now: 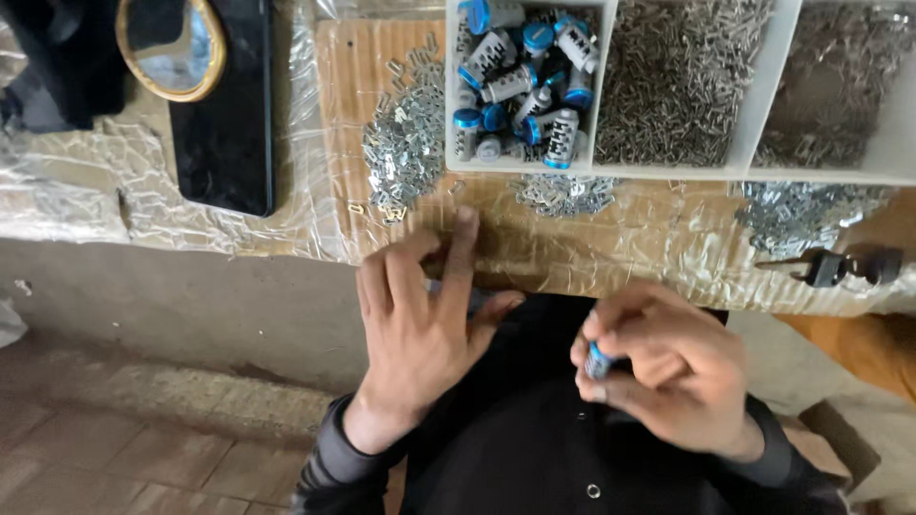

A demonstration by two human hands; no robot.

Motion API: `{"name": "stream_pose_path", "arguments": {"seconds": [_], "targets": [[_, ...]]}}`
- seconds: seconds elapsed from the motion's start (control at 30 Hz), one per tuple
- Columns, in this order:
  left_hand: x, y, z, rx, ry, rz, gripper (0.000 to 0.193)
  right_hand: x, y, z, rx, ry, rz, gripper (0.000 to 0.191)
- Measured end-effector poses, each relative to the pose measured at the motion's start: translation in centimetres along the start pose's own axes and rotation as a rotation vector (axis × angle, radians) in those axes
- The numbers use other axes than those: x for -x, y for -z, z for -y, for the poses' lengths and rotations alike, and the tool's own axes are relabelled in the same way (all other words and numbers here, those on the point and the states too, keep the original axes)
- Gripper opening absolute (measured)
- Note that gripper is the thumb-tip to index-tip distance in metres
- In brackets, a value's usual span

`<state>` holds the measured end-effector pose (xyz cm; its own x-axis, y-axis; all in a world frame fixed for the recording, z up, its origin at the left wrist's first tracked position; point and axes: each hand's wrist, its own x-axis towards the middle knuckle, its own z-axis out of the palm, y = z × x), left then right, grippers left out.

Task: The person assembles small lock cylinder components by hand, inserting pins and springs into a lock core with a blue cap and turning the parts to seat them. They place finished lock cores into a compartment of a plastic organizer tray and pick up new components from the tray and the table.

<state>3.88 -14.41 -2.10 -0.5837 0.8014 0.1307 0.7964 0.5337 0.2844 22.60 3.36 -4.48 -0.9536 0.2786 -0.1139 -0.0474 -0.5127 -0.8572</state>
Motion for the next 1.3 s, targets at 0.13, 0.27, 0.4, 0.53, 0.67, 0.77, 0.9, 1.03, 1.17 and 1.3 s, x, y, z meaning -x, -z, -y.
{"name": "stream_pose_path", "arguments": {"seconds": [0.13,0.27,0.4,0.53,0.67,0.77,0.9,1.03,1.17,1.3], "targets": [[-0.2,0.5,1.1,0.265,-0.24,-0.077,0.016,1.1,0.6,0.1,0.049,0.052,-0.026,0.036],[1.1,0.7,-0.1,0.742,-0.181,0.123,0.019,1.0,1.3,-0.1,0.015,0.01,-0.096,0.041],[1.5,0.4,-3.0,0.657,0.055,0.208,0.024,1.4,1.1,-0.3,-0.129,0.012,-0.201,0.041],[-0.5,0.7,-4.8,0.908,0.188,0.213,0.019,1.8,1.7,-0.2,-0.112,0.034,-0.206,0.037],[-2.4,-1.1,-6.5,0.846,-0.15,0.068,0.018,2.3,2.5,0.5,-0.006,0.03,-0.215,0.037],[-2.8,-2.4,-7.4,0.888,-0.118,0.074,0.016,2.7,2.8,0.9,0.057,0.026,-0.243,0.034],[-3.1,-2.4,-7.5,0.793,-0.195,0.021,0.02,2.4,2.8,0.7,0.007,0.007,-0.253,0.033],[-3.3,-0.2,-4.9,0.66,-0.311,0.064,0.025,1.5,1.9,-0.4,0.015,0.021,-0.169,0.033],[-2.1,1.8,-1.4,0.886,-0.146,0.356,0.027,-0.4,0.1,-1.7,-0.182,-0.061,0.039,0.031],[-0.3,1.3,-0.5,1.305,0.238,0.393,0.022,-2.2,-0.5,-2.2,-0.189,-0.036,0.161,0.032]]}}
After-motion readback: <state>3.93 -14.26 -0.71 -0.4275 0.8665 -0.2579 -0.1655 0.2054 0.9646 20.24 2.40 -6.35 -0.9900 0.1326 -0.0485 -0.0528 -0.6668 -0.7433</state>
